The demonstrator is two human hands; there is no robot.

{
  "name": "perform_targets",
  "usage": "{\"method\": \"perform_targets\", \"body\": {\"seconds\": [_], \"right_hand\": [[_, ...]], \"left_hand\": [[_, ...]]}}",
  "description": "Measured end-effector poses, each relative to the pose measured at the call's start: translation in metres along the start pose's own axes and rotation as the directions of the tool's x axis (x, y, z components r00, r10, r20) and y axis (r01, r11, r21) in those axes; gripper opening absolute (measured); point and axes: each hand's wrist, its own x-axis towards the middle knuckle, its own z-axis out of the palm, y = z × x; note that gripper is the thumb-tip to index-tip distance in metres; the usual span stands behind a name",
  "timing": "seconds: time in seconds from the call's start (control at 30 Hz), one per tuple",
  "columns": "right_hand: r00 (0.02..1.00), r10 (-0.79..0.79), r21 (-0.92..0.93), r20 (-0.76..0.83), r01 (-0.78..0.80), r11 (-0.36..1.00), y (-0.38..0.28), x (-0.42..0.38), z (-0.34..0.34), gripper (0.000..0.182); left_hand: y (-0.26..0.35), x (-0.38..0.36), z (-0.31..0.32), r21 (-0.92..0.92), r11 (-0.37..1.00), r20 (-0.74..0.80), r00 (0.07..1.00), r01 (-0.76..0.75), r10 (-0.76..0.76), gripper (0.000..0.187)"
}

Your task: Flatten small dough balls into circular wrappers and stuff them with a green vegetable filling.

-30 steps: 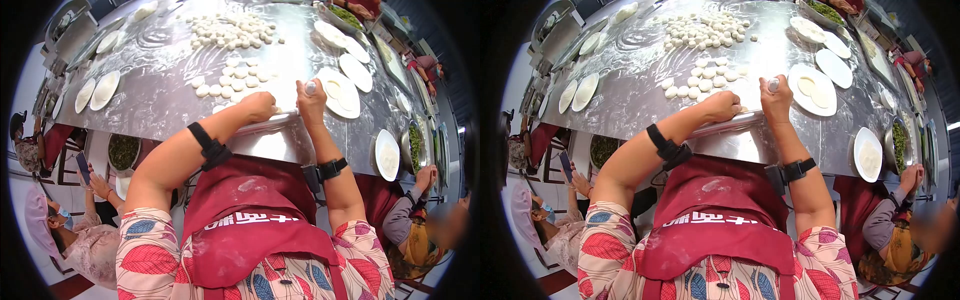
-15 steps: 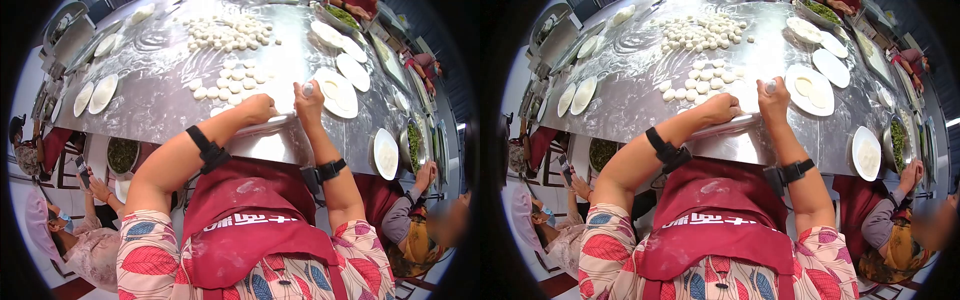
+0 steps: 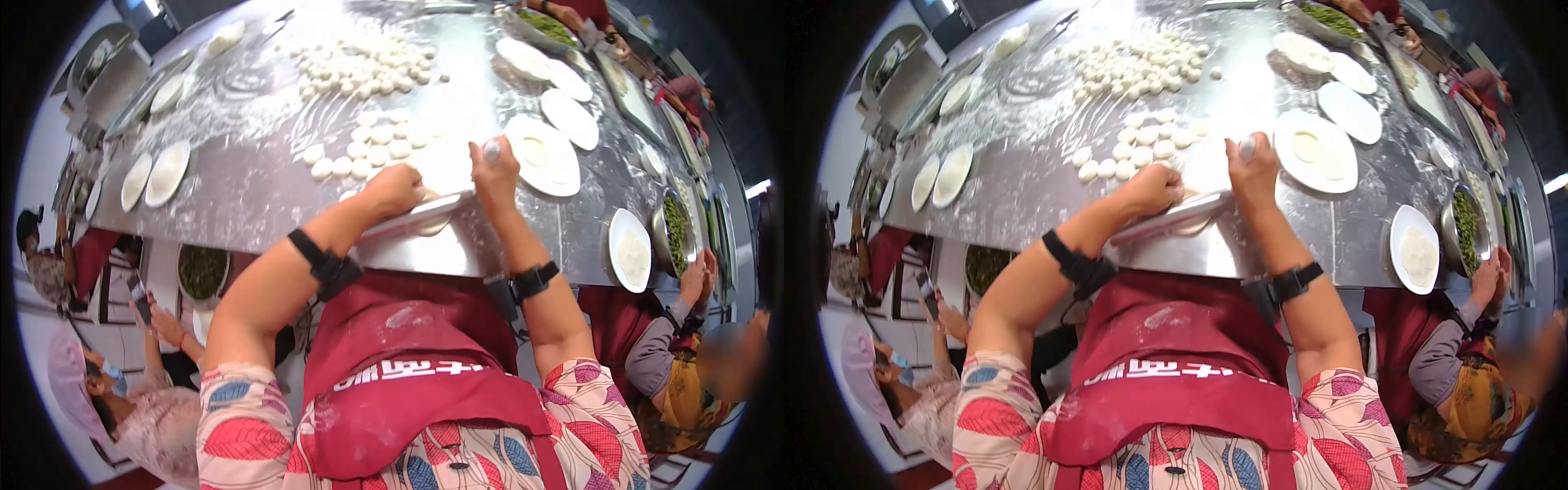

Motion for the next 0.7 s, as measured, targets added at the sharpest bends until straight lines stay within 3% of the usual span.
{"method": "perform_targets", "body": {"seconds": [0.03,0.1,0.17,0.2,0.3,0.37,0.47,0.5,0.57,0.6,0.63,0.7], "right_hand": [[0.998,-0.048,-0.043,-0.026,0.047,0.998,0.002,-0.008,-0.009,0.023],[1.0,0.017,0.037,0.003,-0.018,0.999,-0.004,-0.035,-0.036,0.022],[0.985,0.169,0.125,0.028,-0.171,0.977,-0.023,-0.066,-0.061,0.02],[0.987,0.159,0.139,0.028,-0.162,0.977,-0.029,-0.078,-0.07,0.021],[0.989,0.139,0.17,0.059,-0.147,0.974,-0.032,-0.1,-0.082,0.021],[0.99,0.125,0.2,0.068,-0.137,0.97,-0.032,-0.1,-0.083,0.022],[0.991,0.105,0.226,0.083,-0.121,0.967,-0.031,-0.095,-0.081,0.021],[0.99,0.104,0.223,0.094,-0.123,0.967,-0.031,-0.094,-0.082,0.021],[0.987,0.11,0.217,0.118,-0.134,0.967,-0.033,-0.093,-0.083,0.021],[0.993,0.074,0.215,0.097,-0.093,0.972,-0.034,-0.093,-0.082,0.021],[0.991,0.067,0.215,0.117,-0.091,0.972,-0.033,-0.093,-0.084,0.02],[0.986,0.055,0.214,0.154,-0.088,0.973,-0.036,-0.093,-0.087,0.017]], "left_hand": [[-0.002,0.0,0.0,-0.014,1.0,0.011,1.0,0.006,-0.005,0.017],[-0.012,0.001,0.007,-0.042,0.995,0.013,0.996,-0.091,0.092,0.018],[0.004,-0.006,0.005,-0.201,0.979,0.061,0.998,-0.018,0.031,0.02],[0.015,-0.008,0.001,-0.397,0.905,0.198,0.977,0.153,-0.079,0.021],[0.034,0.007,-0.002,-0.479,0.871,0.287,0.957,0.112,0.035,0.021],[0.057,0.034,0.002,-0.413,0.909,0.278,0.958,0.056,0.068,0.021],[0.099,0.078,0.004,-0.601,0.799,0.291,0.934,0.012,0.206,0.022],[0.113,0.09,0.006,-0.736,0.674,0.284,0.936,0.073,0.209,0.025],[0.124,0.11,-0.003,-0.598,0.799,0.232,0.968,0.063,0.097,0.029],[0.109,0.131,-0.005,-0.219,0.974,0.066,0.995,-0.057,0.074,0.029],[0.085,0.147,-0.005,0.216,0.972,-0.096,0.988,-0.094,0.117,0.03],[0.058,0.142,-0.009,0.503,0.864,-0.229,0.961,-0.02,0.156,0.029]]}}
